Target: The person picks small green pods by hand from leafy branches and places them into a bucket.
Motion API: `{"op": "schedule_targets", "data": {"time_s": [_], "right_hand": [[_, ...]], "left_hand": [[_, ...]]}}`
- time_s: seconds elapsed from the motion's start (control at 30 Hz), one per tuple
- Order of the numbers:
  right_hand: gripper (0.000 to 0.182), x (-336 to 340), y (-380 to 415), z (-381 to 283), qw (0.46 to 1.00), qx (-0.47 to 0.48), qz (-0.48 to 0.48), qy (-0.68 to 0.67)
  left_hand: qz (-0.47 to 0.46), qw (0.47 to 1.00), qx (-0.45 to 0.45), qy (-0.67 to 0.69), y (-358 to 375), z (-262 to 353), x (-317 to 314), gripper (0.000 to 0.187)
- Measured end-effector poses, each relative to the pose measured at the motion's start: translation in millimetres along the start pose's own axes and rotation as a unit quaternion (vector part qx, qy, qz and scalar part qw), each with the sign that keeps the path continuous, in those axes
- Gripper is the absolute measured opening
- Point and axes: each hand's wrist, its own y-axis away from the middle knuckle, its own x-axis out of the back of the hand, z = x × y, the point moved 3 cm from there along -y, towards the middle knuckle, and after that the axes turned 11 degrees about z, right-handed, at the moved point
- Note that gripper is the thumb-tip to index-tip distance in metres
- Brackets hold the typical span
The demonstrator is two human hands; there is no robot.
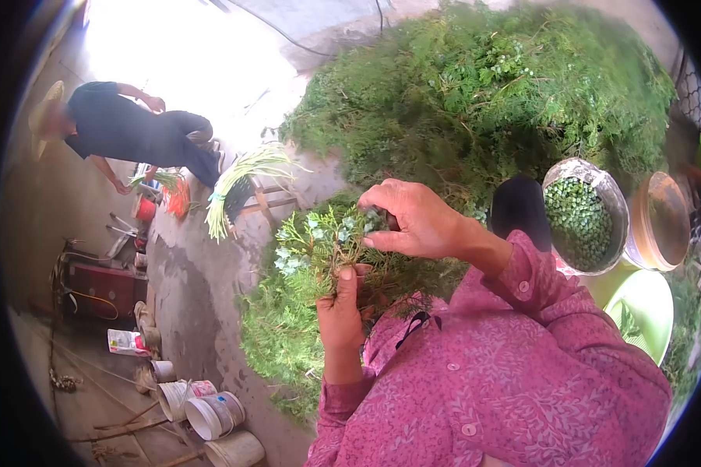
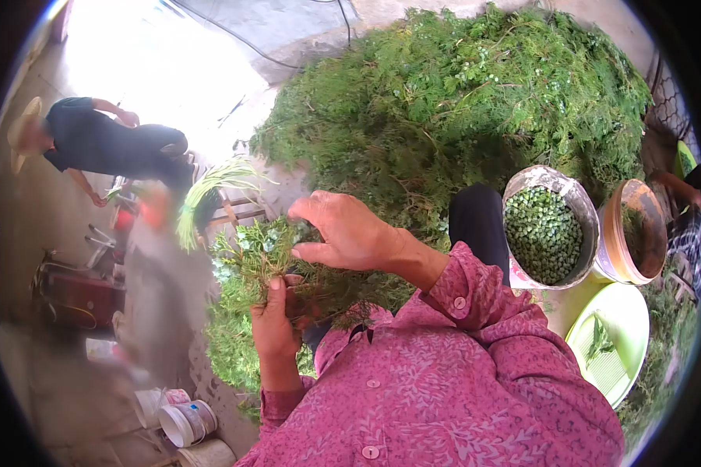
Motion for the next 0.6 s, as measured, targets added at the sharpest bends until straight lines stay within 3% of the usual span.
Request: {"op": "schedule_targets", "data": {"time_s": [0.1,0.23,0.47,0.57,0.6], "right_hand": [[0.037,-0.9,0.8,2.7,0.999,0.033,0.024,-0.012],[0.032,-2.0,1.0,3.3,0.997,0.068,0.032,-0.012],[0.023,-19.7,7.4,7.5,0.997,0.037,0.05,0.052],[0.02,-10.2,0.1,25.0,0.991,-0.04,0.124,-0.015],[0.016,4.3,-4.3,40.5,0.963,-0.211,0.133,-0.101]], "left_hand": [[-0.019,0.999,0.031,-0.005,3.1,0.3,1.7,0.022],[-0.024,0.999,-0.003,-0.021,4.0,3.5,-2.7,0.027],[-0.009,0.999,0.022,-0.026,4.9,9.3,-7.6,0.025],[0.021,0.999,0.02,-0.017,8.9,12.7,-9.2,0.023],[0.021,0.999,0.022,-0.018,9.8,11.3,-6.8,0.023]]}}
